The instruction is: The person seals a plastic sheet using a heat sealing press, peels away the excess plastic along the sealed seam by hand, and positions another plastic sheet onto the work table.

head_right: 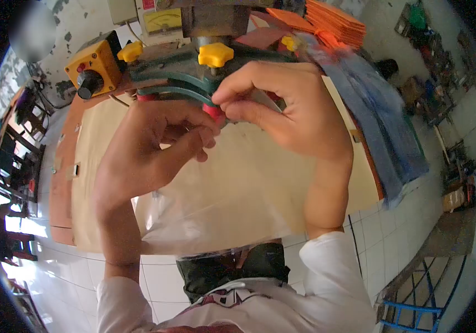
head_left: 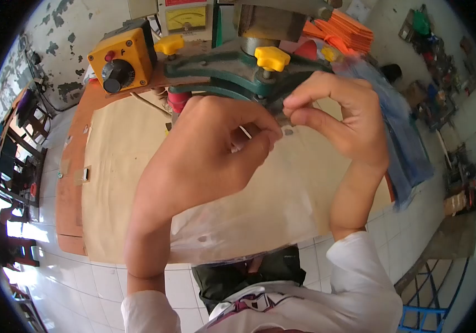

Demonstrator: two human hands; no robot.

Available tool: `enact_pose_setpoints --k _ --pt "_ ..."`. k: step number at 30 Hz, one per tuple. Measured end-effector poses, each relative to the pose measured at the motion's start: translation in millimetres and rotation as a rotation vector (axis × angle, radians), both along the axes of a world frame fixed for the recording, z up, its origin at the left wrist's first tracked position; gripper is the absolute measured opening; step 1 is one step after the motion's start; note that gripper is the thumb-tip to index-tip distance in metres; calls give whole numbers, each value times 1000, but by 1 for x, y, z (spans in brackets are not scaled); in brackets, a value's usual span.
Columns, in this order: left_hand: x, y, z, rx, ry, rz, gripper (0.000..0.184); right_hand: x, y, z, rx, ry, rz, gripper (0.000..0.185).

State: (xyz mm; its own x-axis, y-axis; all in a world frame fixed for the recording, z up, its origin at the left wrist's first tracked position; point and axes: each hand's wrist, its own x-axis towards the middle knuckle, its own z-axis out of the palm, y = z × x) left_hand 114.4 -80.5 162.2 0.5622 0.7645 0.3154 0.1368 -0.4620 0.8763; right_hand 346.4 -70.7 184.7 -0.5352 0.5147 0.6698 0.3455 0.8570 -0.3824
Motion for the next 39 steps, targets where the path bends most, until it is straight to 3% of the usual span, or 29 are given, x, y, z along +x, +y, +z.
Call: enact_pose_setpoints --k 7,10,11,13,14,16,22,31,35,39 --pt "-1 -7 5 4 19 38 14 1 -36 14 319 66 -245 15" --pt "-4 -8 6 34 -54 51 14 10 -62 13 224 300 -242 16" --pt "-6 -7 5 16 -80 59 13 12 -73 14 230 297 -248 16" --pt "-5 -6 7 10 -109 64 13 12 -89 19 -167 152 -379 14" --pt "-4 -7 8 -16 -142 88 14 10 -91 21 -159 150 -380 14" --pt "-3 -7 7 -36 -177 115 14 4 -88 21 -409 256 -323 17" --pt "0 -6 4 71 -200 110 14 7 -57 17 -647 428 27 26" --pt "4 -15 15 -17 -163 136 21 11 -33 7 -681 448 304 26" --pt "8 -15 15 14 -155 162 26 15 -33 15 -713 373 274 43" --pt "5 -13 13 52 -124 111 28 16 -37 22 -824 357 243 42"
